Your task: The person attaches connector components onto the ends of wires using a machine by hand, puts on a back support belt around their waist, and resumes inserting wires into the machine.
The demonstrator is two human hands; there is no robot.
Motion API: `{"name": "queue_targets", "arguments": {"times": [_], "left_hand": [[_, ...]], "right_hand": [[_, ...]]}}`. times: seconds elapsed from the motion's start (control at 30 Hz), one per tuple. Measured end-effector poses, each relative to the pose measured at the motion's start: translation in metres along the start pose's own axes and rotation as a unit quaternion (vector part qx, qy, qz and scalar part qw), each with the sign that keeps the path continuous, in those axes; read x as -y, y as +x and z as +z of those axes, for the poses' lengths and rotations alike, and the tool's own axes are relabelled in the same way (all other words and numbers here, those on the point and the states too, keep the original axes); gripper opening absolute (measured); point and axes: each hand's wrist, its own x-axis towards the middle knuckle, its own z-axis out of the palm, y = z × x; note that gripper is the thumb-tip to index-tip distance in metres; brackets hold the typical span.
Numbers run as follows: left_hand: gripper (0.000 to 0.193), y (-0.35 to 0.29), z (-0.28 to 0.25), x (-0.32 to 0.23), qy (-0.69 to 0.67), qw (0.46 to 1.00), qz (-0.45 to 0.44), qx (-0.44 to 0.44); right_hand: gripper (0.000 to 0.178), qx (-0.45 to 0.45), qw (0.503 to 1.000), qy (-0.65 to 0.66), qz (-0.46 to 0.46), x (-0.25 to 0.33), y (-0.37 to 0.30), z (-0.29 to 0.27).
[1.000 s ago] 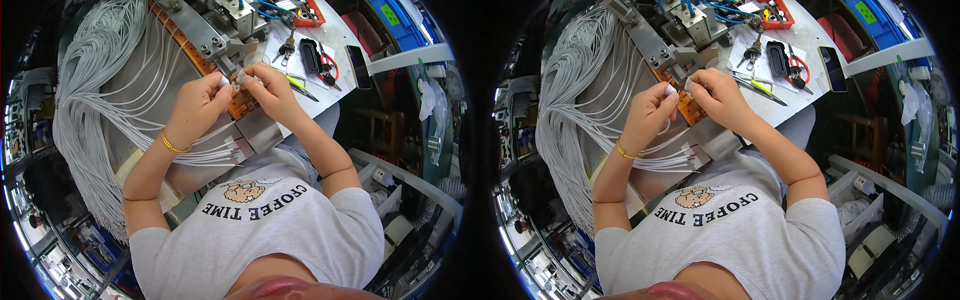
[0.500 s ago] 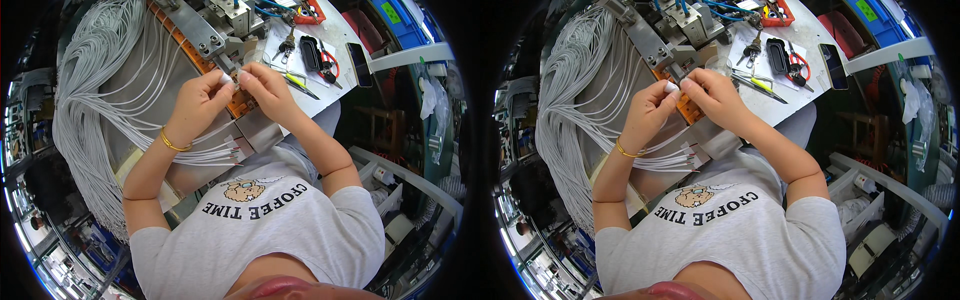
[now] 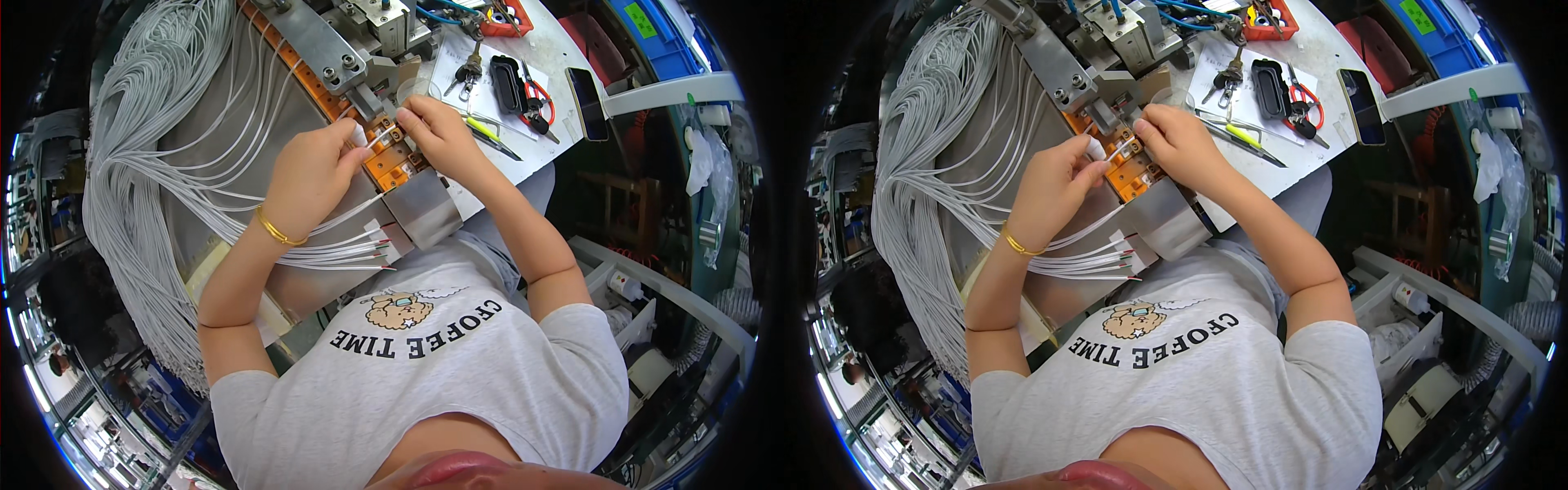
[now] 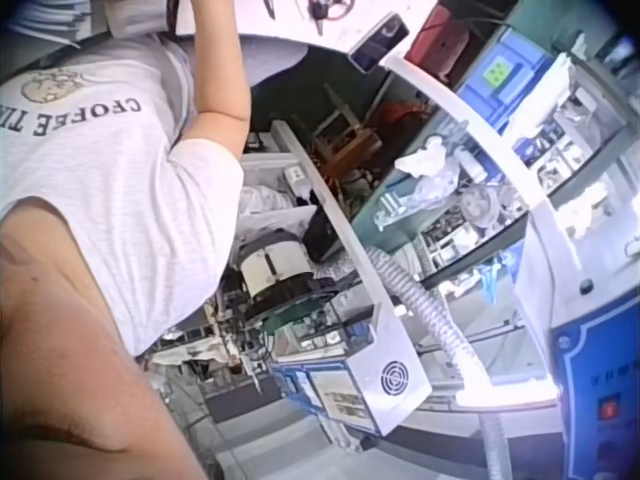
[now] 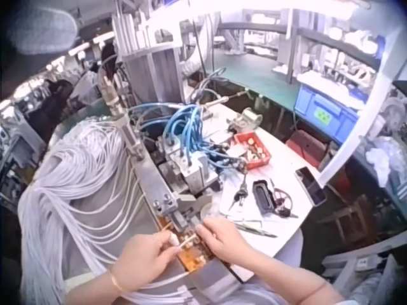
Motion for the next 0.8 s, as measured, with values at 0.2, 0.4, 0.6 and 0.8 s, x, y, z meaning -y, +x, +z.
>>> {"name": "queue_targets", "arguments": {"times": [0.2,0.4,0.6,0.8], "left_hand": [[0.016,-0.004,-0.007,-0.006,0.079,0.995,0.063,0.023],[0.017,-0.015,-0.002,-0.007,0.175,0.969,0.128,0.116],[0.012,-0.003,-0.008,-0.012,-0.136,0.989,-0.048,0.038],[0.012,0.002,-0.003,0.001,-0.095,0.994,-0.032,0.033]], "right_hand": [[0.026,-0.006,0.989,0.13,0.067,-0.012,-0.002,0.006],[0.027,-0.037,0.997,-0.007,-0.064,-0.01,0.0,0.002],[0.028,-0.044,0.984,-0.096,-0.142,-0.006,0.006,0.0],[0.026,-0.013,0.998,0.055,0.023,-0.014,0.002,0.003]]}}
